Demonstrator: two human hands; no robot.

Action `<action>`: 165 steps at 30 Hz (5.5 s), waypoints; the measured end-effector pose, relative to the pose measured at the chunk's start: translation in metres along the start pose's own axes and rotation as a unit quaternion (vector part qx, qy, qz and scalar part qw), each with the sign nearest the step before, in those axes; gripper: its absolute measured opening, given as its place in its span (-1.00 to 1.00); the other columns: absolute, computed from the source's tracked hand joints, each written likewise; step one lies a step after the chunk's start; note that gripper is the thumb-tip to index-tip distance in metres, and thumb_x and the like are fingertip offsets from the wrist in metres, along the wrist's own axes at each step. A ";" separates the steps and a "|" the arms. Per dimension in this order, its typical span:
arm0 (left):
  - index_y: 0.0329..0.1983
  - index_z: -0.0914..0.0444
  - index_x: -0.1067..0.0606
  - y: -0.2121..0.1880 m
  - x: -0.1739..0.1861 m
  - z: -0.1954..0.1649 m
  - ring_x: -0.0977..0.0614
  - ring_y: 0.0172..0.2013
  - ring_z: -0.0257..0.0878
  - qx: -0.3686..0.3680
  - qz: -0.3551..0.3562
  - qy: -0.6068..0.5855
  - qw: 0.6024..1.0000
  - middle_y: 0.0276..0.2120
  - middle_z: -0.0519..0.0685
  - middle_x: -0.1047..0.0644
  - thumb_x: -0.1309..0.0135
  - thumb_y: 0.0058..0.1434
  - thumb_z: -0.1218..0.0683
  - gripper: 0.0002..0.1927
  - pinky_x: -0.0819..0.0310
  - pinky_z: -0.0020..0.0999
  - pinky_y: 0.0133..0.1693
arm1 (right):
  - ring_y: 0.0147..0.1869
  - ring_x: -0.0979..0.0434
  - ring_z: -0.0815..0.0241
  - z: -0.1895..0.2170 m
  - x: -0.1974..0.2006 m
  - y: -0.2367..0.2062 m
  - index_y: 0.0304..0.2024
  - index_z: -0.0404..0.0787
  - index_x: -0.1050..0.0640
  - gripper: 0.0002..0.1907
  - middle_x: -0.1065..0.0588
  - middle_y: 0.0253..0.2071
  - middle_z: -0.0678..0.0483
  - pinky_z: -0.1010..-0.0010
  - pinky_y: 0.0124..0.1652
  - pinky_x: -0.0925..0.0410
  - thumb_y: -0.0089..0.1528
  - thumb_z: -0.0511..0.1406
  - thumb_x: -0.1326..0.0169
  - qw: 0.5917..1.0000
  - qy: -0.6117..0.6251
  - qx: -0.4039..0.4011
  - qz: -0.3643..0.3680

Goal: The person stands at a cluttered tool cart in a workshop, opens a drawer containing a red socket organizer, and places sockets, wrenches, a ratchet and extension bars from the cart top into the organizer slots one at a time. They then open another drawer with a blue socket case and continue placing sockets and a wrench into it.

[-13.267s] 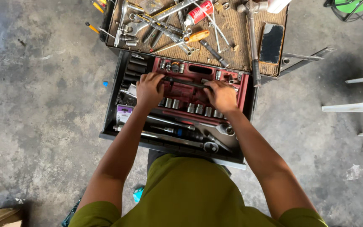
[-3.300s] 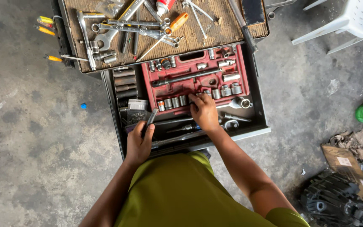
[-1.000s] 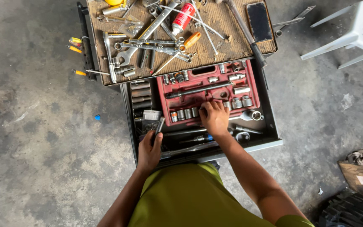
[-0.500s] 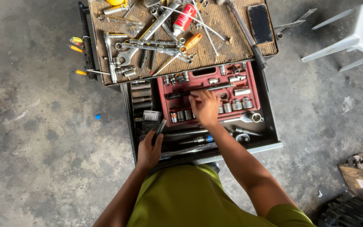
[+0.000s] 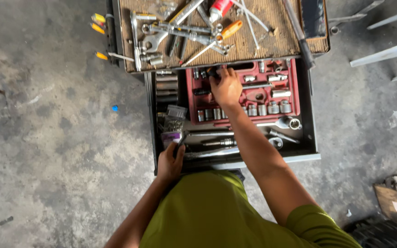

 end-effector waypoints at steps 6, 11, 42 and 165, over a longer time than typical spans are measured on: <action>-0.15 0.34 -0.51 0.003 0.004 0.003 -0.53 -0.59 -0.02 -0.051 -0.021 -0.030 0.998 -0.55 0.19 -0.51 -0.03 0.37 -0.05 -0.67 -0.38 -0.17 -0.47 | -0.06 -0.56 -0.11 -0.020 0.042 -0.016 -0.05 -0.30 -0.59 -0.70 -0.57 -0.14 -0.11 0.13 -0.07 -0.44 0.24 -0.27 -0.29 0.993 0.100 0.058 -0.006; -0.11 0.34 -0.51 0.007 0.008 0.017 -0.52 -0.57 -0.12 -0.006 -0.053 -0.046 0.998 -0.56 0.14 -0.50 -0.03 0.38 -0.04 -0.68 -0.38 -0.20 -0.45 | -0.16 -0.62 0.06 -0.016 0.057 -0.076 -0.05 -0.30 -0.58 -0.79 -0.63 -0.19 -0.09 0.32 -0.09 -0.47 0.38 -0.26 -0.19 0.947 0.305 -0.063 0.073; -0.26 0.33 -0.48 -0.016 0.051 0.058 -0.40 -0.51 -0.37 0.015 -0.196 -0.127 0.972 -0.58 -0.08 -0.43 -0.01 0.39 0.00 -0.72 -0.34 -0.35 -0.45 | 0.26 -0.40 0.15 0.129 -0.053 -0.135 0.00 -0.10 -0.57 -0.69 -0.55 0.01 0.17 0.14 0.15 -0.18 0.27 -0.13 -0.26 0.902 0.140 0.336 0.231; -0.15 0.16 -0.64 0.011 -0.036 -0.018 -0.58 -0.13 0.08 -0.288 0.011 0.192 0.938 -0.23 0.06 -0.60 -0.15 0.12 0.14 -0.78 -0.50 -0.05 -0.13 | 0.02 -0.58 -0.09 -0.032 0.136 -0.176 -0.13 -0.16 -0.64 -0.76 -0.60 -0.08 -0.02 0.09 0.01 -0.43 0.13 -0.35 -0.24 0.979 0.063 0.163 0.107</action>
Point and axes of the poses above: each hand's wrist, its own y-axis towards the middle knuckle, its own x-axis out of the back of the hand, z = x × y, the point moved 6 cm from there along y, towards the middle knuckle
